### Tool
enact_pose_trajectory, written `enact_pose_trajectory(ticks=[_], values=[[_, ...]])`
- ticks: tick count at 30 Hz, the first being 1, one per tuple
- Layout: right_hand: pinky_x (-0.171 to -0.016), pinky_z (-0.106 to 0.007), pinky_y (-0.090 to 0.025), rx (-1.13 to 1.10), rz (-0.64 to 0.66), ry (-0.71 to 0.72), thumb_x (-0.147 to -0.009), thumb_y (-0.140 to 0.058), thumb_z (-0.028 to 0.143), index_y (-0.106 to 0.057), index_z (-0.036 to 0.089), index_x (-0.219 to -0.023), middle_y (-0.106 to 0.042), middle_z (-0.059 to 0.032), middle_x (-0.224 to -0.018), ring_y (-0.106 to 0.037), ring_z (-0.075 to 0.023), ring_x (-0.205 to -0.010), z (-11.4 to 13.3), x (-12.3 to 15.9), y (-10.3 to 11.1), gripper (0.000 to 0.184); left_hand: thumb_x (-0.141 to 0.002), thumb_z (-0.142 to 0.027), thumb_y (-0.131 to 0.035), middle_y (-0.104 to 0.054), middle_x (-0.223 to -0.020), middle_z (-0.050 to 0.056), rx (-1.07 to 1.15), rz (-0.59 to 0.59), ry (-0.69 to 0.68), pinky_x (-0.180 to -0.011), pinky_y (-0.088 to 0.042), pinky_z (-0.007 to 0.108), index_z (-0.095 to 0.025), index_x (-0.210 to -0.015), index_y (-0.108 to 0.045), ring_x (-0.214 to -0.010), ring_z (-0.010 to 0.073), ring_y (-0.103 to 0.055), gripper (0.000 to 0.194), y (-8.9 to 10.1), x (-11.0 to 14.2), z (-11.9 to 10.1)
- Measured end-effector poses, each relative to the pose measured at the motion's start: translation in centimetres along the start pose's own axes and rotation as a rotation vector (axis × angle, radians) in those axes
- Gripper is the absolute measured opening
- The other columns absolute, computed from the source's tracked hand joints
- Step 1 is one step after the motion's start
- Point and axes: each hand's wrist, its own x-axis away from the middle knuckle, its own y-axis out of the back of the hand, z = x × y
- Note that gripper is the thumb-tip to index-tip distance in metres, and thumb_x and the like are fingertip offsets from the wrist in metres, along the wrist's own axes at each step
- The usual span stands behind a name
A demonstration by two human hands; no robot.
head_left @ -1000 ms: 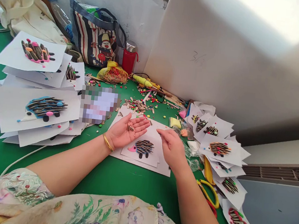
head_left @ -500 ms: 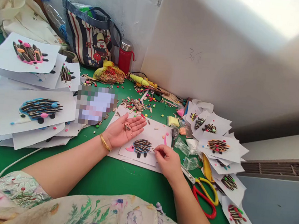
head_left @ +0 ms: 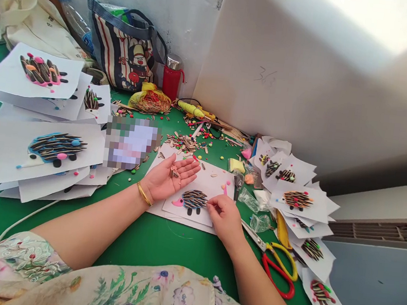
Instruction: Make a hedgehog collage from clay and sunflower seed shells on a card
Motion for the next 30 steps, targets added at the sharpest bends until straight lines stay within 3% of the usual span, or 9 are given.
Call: enact_pose_trajectory(ticks=[12,22,24,26,28,30], values=[[-0.078,-0.034,-0.046,0.161,-0.021,0.143,-0.087,-0.057,0.013,-0.065,0.020,-0.081,-0.067,-0.0046,-0.083,-0.059,-0.0208,-0.083,-0.2,-0.1,-0.4,0.012,-0.102,-0.044,-0.036,-0.063,-0.127,0.022,-0.007,0.001,0.000,-0.101,-0.050,0.042,-0.005,-0.120,-0.061,-0.125,0.0289,-0.058,0.049,0.1,-0.1,0.1],[-0.084,-0.036,-0.047,0.081,-0.107,0.158,-0.092,-0.053,0.018,-0.068,0.021,-0.094,-0.068,-0.0059,-0.093,-0.060,-0.0209,-0.090,0.0,0.5,0.1,0.015,-0.102,-0.045,-0.035,-0.063,-0.127,0.021,-0.007,-0.002,-0.008,-0.095,-0.055,0.041,-0.006,-0.119,-0.060,-0.121,0.0287,-0.060,0.049,0.0,0.0,0.0],[-0.084,-0.036,-0.047,0.057,-0.145,0.147,-0.092,-0.053,0.018,-0.067,0.021,-0.093,-0.067,-0.0057,-0.093,-0.060,-0.0205,-0.090,0.1,0.6,0.2,0.015,-0.103,-0.043,-0.034,-0.066,-0.120,0.020,-0.020,-0.007,-0.020,-0.088,-0.058,0.039,-0.007,-0.118,-0.060,-0.113,0.0266,-0.065,0.047,-0.1,0.1,0.0],[-0.084,-0.036,-0.047,0.038,-0.172,0.141,-0.092,-0.053,0.019,-0.067,0.021,-0.092,-0.067,-0.0055,-0.092,-0.060,-0.0201,-0.089,0.1,0.6,0.3,0.014,-0.103,-0.036,-0.036,-0.070,-0.101,0.014,-0.064,-0.053,-0.053,-0.069,-0.059,0.027,-0.009,-0.112,-0.061,-0.091,0.0182,-0.071,0.037,-0.2,0.2,-0.1],[-0.084,-0.037,-0.048,0.022,-0.186,0.142,-0.092,-0.053,0.019,-0.067,0.021,-0.091,-0.067,-0.0056,-0.092,-0.060,-0.0202,-0.089,0.0,0.6,0.2,0.014,-0.103,-0.026,-0.040,-0.062,-0.071,0.002,-0.146,-0.132,-0.116,-0.043,-0.044,0.013,-0.012,-0.101,-0.061,-0.055,0.0067,-0.061,0.025,-0.4,0.0,-0.6],[-0.084,-0.037,-0.047,0.011,-0.197,0.143,-0.092,-0.053,0.019,-0.067,0.021,-0.092,-0.067,-0.0057,-0.092,-0.060,-0.0206,-0.090,-0.2,0.5,0.2,0.014,-0.102,-0.023,-0.041,-0.038,-0.052,-0.009,-0.241,-0.187,-0.197,-0.032,-0.022,0.012,-0.015,-0.089,-0.057,-0.034,0.0030,-0.035,0.023,-0.8,-0.5,-1.5]])
